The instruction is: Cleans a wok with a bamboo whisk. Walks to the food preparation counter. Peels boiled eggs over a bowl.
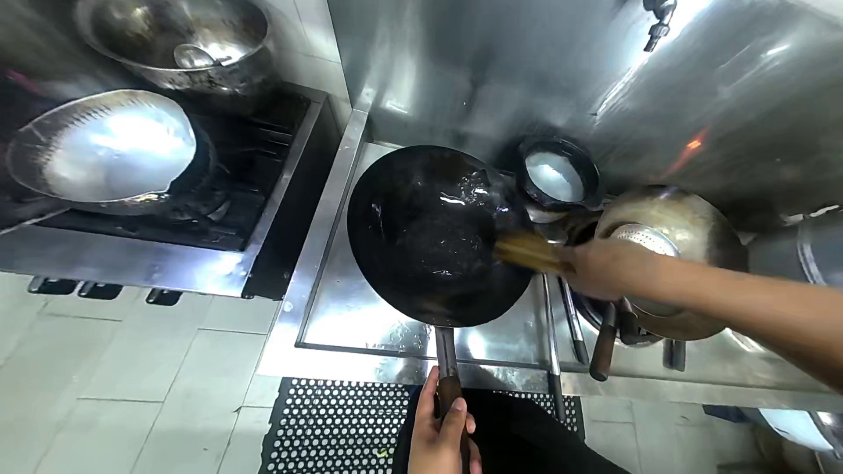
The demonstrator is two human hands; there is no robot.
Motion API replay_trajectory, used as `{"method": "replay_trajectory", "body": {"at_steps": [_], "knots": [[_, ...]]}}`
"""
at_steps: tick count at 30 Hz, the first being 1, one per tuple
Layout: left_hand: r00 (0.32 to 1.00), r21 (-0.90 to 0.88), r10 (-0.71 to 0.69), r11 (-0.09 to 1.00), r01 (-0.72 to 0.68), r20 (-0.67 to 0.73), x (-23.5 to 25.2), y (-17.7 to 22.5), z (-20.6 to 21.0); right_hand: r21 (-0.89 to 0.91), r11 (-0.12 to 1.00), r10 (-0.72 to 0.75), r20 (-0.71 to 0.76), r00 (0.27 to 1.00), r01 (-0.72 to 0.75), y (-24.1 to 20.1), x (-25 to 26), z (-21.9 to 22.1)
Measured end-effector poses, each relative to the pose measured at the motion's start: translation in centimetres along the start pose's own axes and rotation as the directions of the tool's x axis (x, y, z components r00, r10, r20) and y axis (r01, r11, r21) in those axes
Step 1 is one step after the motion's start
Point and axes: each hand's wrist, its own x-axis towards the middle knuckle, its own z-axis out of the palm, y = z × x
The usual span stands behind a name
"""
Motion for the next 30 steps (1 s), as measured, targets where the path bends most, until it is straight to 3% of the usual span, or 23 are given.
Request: {"method": "replay_trajectory", "body": {"at_steps": [3,6,10,13,15,18,20,23,25,27,30], "knots": [[1.000,0.068,-0.002,0.998,0.002,0.003,1.2,-0.3,-0.7,0.223,0.973,-0.119,0.230,0.966,0.067,-2.1,-3.6,-0.4],[1.000,0.109,-0.013,0.994,0.010,0.024,2.4,-0.4,-1.7,0.387,0.920,-0.176,0.263,0.949,0.064,-2.2,-1.9,-1.4],[0.999,0.130,-0.027,0.991,0.023,0.027,2.9,0.0,-2.4,0.164,0.971,-0.197,0.151,0.969,0.172,0.3,-0.6,-6.2],[0.999,0.146,-0.024,0.989,0.019,0.028,3.1,-0.3,-2.6,0.190,0.975,-0.119,0.019,0.993,0.114,2.2,-1.1,-7.8],[0.999,0.154,-0.022,0.988,0.018,0.028,3.3,-0.6,-2.5,0.241,0.968,-0.057,-0.086,0.995,0.077,1.9,0.2,-6.9],[0.999,0.159,-0.030,0.987,0.025,0.030,3.3,-0.5,-2.3,0.262,0.964,-0.009,-0.169,0.986,0.053,-0.1,3.6,-2.0],[0.998,0.137,-0.039,0.990,0.032,0.046,3.2,-0.4,-2.2,0.262,0.964,-0.027,-0.092,0.995,0.050,-1.9,3.4,1.5],[0.987,0.033,-0.120,0.993,0.117,0.108,2.5,0.8,-2.5,0.416,0.902,-0.173,0.093,0.981,0.119,-6.1,-0.2,4.8],[0.980,-0.008,-0.149,0.988,0.152,0.135,1.6,1.3,-2.7,0.572,0.811,-0.257,0.158,0.953,0.124,-9.1,-1.5,5.0],[0.979,-0.017,-0.153,0.988,0.157,0.131,1.2,1.6,-2.5,0.683,0.713,-0.287,0.080,0.955,0.156,-10.8,0.8,4.3],[0.988,0.025,-0.128,0.992,0.126,0.081,1.0,1.5,-1.9,0.647,0.741,-0.185,-0.061,0.981,0.180,-10.0,7.7,3.4]]}}
